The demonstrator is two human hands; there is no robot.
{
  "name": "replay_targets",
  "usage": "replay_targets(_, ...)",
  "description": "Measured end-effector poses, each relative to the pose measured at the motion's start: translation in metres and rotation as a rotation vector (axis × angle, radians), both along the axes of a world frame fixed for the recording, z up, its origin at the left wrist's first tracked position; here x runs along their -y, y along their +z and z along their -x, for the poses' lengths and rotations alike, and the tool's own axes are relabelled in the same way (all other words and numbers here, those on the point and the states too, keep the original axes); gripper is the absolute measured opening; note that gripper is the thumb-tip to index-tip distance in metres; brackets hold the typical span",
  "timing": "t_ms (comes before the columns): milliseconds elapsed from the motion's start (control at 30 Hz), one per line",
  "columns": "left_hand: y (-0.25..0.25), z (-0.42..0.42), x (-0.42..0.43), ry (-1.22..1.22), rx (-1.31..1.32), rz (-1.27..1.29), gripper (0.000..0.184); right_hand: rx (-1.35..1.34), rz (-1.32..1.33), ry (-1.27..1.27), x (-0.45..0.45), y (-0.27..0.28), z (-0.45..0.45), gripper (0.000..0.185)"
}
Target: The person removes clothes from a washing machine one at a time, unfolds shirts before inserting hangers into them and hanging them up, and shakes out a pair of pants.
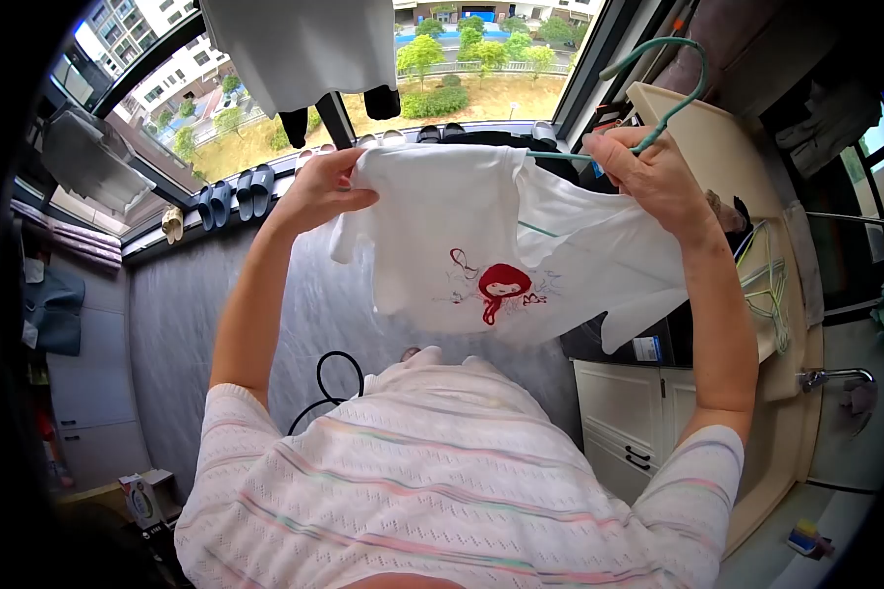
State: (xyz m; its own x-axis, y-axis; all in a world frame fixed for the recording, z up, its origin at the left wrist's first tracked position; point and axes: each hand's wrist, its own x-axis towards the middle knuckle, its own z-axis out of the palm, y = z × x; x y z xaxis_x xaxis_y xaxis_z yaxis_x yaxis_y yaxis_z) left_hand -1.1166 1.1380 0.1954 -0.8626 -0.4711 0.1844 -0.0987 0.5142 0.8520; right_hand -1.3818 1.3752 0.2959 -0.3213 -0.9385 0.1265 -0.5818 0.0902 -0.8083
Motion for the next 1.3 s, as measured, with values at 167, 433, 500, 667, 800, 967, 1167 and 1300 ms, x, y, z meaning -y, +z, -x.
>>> replay_targets(167,-0.007,-0.033,0.022,-0.183,-0.075,-0.565,0.033,0.002,0.026,0.029,-0.013,0.0,-0.006,0.039)
replay_targets(433,0.029,-0.048,0.045,-0.28,0.008,-0.318,0.048,-0.083,0.11,0.14,-0.007,-0.004,-0.028,0.042)
replay_targets(500,0.051,-0.027,0.022,-0.283,0.053,-0.155,0.049,-0.092,0.115,0.212,0.005,-0.008,-0.035,0.043)
replay_targets(667,0.063,0.017,-0.022,-0.146,0.313,0.028,0.039,-0.154,0.169,0.269,0.03,-0.018,-0.04,0.04)
replay_targets(800,0.053,0.021,-0.033,-0.007,0.071,-0.013,0.022,-0.027,0.045,0.317,0.022,-0.008,-0.016,0.028)
replay_targets(967,0.058,0.006,-0.021,0.059,-0.167,-0.045,0.008,0.214,-0.073,0.086,-0.02,-0.044,0.059,0.051)
replay_targets(1167,0.069,-0.008,-0.004,0.099,-0.158,0.029,0.007,0.284,-0.086,0.073,-0.04,-0.065,0.07,0.039)
replay_targets(1300,0.069,-0.017,0.003,0.134,-0.146,0.048,0.007,0.428,0.097,-0.024,-0.036,-0.078,0.052,0.028)
